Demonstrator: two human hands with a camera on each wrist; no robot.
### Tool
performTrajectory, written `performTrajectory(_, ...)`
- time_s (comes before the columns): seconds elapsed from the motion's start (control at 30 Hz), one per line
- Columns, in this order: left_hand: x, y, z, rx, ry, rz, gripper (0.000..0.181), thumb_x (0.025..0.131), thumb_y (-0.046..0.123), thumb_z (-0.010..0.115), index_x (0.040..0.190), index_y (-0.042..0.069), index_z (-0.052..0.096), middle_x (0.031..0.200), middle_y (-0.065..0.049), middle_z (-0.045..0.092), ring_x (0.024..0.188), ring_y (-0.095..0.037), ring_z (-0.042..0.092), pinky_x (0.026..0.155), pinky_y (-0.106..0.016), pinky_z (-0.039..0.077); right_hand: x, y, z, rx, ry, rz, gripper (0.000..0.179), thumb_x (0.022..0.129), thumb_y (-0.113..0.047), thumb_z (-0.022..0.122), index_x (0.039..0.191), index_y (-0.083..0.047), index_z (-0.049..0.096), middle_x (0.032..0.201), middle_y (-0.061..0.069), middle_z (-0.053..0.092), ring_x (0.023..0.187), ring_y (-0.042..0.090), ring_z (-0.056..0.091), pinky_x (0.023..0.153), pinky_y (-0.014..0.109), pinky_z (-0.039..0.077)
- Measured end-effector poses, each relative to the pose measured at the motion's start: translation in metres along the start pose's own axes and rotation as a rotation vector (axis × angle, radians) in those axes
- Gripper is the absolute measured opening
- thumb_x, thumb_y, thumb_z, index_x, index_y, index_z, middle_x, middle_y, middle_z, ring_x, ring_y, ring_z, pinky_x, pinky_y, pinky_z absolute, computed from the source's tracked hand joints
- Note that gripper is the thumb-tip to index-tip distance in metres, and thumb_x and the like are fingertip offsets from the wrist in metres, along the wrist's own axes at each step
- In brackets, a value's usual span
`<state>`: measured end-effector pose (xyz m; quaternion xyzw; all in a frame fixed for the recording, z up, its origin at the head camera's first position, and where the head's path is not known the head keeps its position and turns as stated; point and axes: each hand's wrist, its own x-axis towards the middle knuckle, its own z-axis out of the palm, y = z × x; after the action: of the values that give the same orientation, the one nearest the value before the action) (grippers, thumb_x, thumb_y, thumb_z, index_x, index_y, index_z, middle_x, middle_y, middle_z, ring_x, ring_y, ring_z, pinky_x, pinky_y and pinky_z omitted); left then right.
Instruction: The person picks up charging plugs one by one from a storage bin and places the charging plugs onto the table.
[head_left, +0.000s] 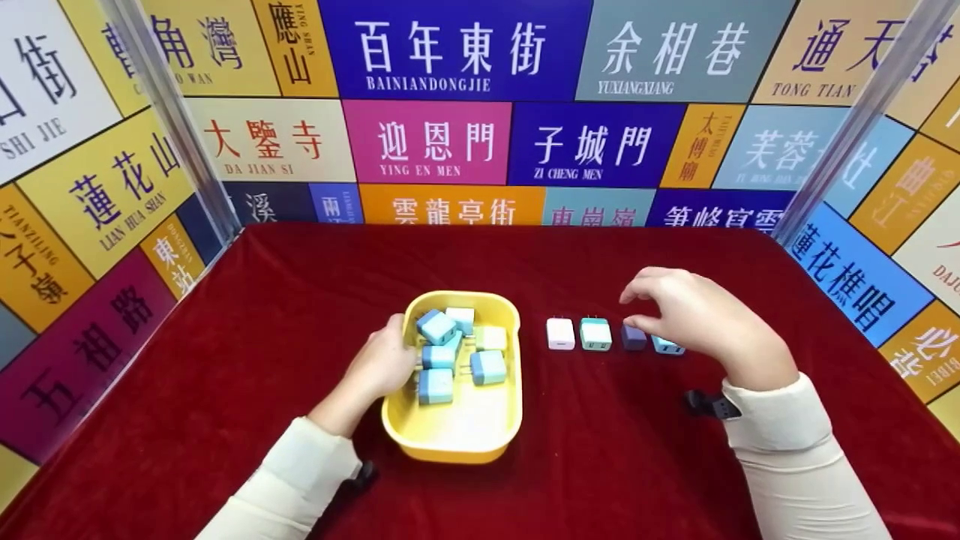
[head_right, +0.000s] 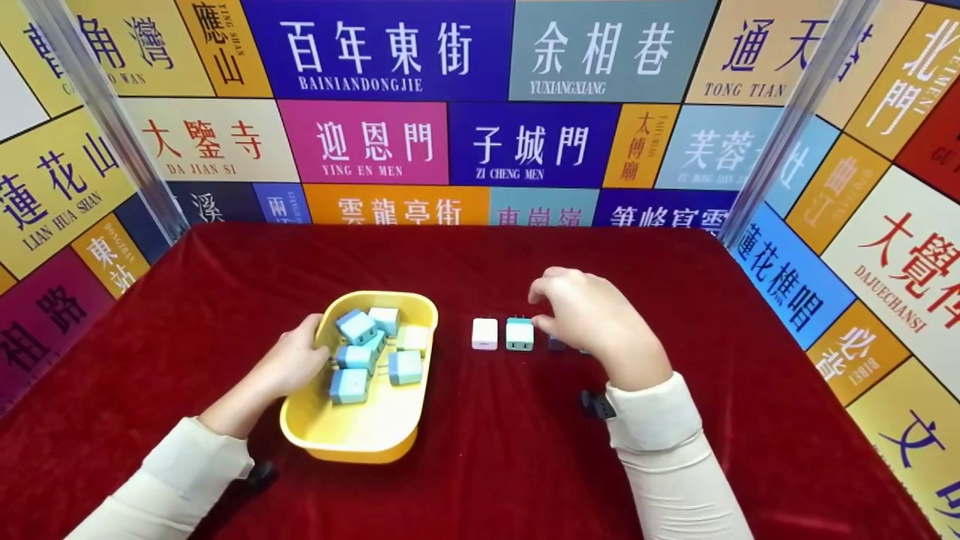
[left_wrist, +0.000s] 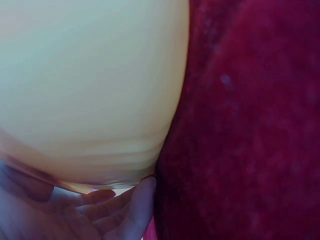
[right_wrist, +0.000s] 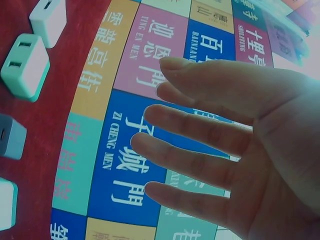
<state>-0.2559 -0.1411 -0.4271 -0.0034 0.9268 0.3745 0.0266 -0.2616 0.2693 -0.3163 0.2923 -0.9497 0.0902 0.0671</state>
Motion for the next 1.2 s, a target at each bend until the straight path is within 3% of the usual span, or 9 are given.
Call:
performTrajectory(0.87,-0.001,0.002,0.000,0.005,-0.009,-0.008,0.061,0.101,0.007,0.052,0.160,0.001,0.037,0.136,-0.023,0.065,0.119,-0.032,0.066,0.093,-0.050,0.061,0.005,-0.045,0.012,-0.036,0.091,-0.174,0.012,0.091,-0.014,0.084,0.101,-0.017,0.078,0.102,-0.004,0.069,0.091,0.015,0.066,0.082,0.038,0.059)
performTrajectory(1.2,-0.001,0.002,-0.001,0.011,-0.013,-0.016,0.058,0.102,0.008,0.051,0.159,0.002,0.038,0.139,-0.023,0.064,0.122,-0.032,0.064,0.096,-0.051,0.059,0.007,-0.062,0.018,-0.063,0.109,-0.273,0.015,0.090,-0.012,0.083,0.104,-0.013,0.077,0.105,-0.001,0.071,0.092,0.018,0.068,0.082,0.037,0.061)
